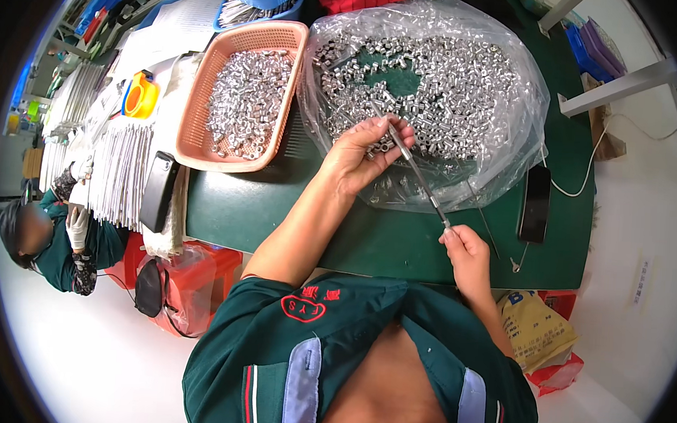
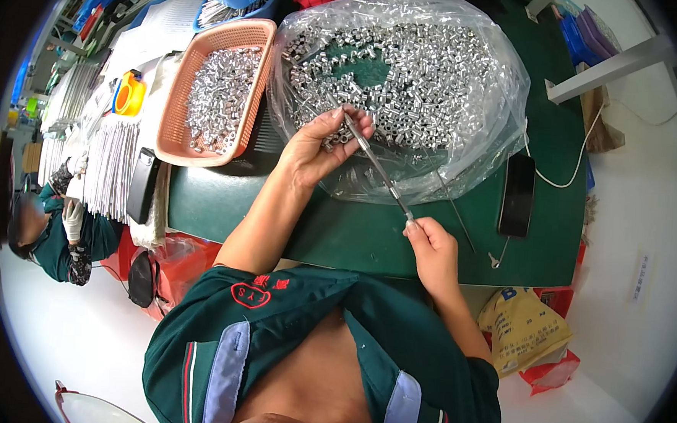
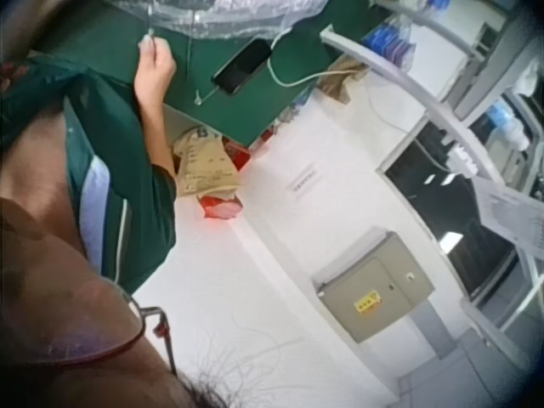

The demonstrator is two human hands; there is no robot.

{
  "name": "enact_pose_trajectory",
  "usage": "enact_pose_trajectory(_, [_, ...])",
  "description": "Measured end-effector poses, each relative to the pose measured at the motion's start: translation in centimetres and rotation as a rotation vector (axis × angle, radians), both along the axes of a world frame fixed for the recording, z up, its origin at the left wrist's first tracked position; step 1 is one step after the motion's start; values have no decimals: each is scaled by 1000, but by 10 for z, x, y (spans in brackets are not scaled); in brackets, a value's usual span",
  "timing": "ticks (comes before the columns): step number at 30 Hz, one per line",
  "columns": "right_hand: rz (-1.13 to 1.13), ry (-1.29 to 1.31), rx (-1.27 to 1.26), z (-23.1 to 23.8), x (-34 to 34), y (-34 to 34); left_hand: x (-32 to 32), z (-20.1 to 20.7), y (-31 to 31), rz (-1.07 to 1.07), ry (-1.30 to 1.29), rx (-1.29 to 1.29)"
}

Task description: The person uses a long metal rod to pick up small silver cylindrical metal parts from a large plastic bag and threads them onto the rod. The person holds the rod with both hands and repeatedly inserts the parts into the rod's opening. A coworker is visible in the background working at a separate station.

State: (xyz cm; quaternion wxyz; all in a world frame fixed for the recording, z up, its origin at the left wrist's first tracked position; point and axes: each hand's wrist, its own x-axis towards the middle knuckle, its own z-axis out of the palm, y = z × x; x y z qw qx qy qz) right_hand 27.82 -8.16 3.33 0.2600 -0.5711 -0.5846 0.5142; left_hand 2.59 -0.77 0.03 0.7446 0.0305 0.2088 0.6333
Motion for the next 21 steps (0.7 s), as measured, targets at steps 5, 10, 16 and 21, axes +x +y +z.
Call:
enact_pose_trajectory(5, [14,126,-135,2,-8,15,-1,3,-1,-120,-20,60])
enact_pose_trajectory(10, [6,130,-155,8,-1,18,-15,13,1,-43,-250,11])
enact_pose_trajectory(16, [111,-11,-68,18,27,6,-24,16,2,96,-258,3])
enact_pose_trajectory(21, [183,-114,41,25,33,2,-30,7,5,104,-259,53])
